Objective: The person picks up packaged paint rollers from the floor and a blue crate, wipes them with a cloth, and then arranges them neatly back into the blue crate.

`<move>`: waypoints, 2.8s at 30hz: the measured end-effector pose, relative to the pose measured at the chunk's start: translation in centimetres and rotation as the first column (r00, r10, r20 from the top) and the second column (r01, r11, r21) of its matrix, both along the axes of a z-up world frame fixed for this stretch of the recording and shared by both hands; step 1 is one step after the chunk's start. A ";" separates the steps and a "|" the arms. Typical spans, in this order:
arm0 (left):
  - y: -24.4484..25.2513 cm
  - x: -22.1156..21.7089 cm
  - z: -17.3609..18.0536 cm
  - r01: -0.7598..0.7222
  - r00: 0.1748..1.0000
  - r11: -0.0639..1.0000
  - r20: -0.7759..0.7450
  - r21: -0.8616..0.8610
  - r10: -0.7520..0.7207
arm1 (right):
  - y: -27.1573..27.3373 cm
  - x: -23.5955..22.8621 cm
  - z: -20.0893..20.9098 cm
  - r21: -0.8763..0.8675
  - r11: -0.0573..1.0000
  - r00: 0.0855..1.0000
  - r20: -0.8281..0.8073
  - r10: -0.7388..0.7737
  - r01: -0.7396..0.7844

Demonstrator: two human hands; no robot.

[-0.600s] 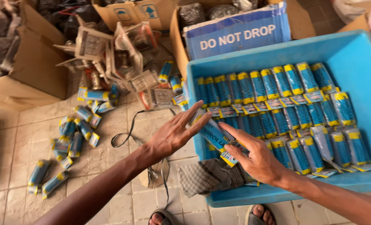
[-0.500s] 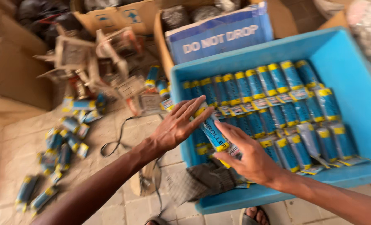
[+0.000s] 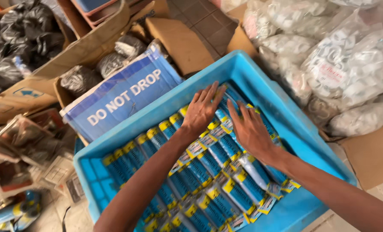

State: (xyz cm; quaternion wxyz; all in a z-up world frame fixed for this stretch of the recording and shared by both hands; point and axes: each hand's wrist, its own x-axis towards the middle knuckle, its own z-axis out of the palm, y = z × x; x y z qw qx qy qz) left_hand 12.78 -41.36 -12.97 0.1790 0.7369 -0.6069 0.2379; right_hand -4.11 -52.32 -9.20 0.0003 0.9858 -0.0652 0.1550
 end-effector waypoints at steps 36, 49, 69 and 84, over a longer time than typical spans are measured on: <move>60.4 -22.9 7.2 -0.383 0.863 0.824 -0.156 0.418 0.481 | 42.7 -2.2 6.8 0.610 0.339 0.370 -0.081 0.926 -0.716; 84.5 -9.3 -8.0 -0.774 0.606 0.595 -0.015 0.217 0.795 | 70.1 8.5 -13.3 0.741 0.496 0.498 -0.252 0.830 -0.453; 83.6 -3.7 -11.3 -0.780 0.483 0.590 -0.398 0.209 0.780 | 74.7 13.0 -13.6 0.731 0.681 0.722 -0.447 0.528 -0.045; 61.4 -15.8 6.2 -0.504 0.821 0.819 -0.144 0.274 0.553 | 46.4 2.6 6.4 -0.201 0.275 0.259 0.104 0.960 -0.940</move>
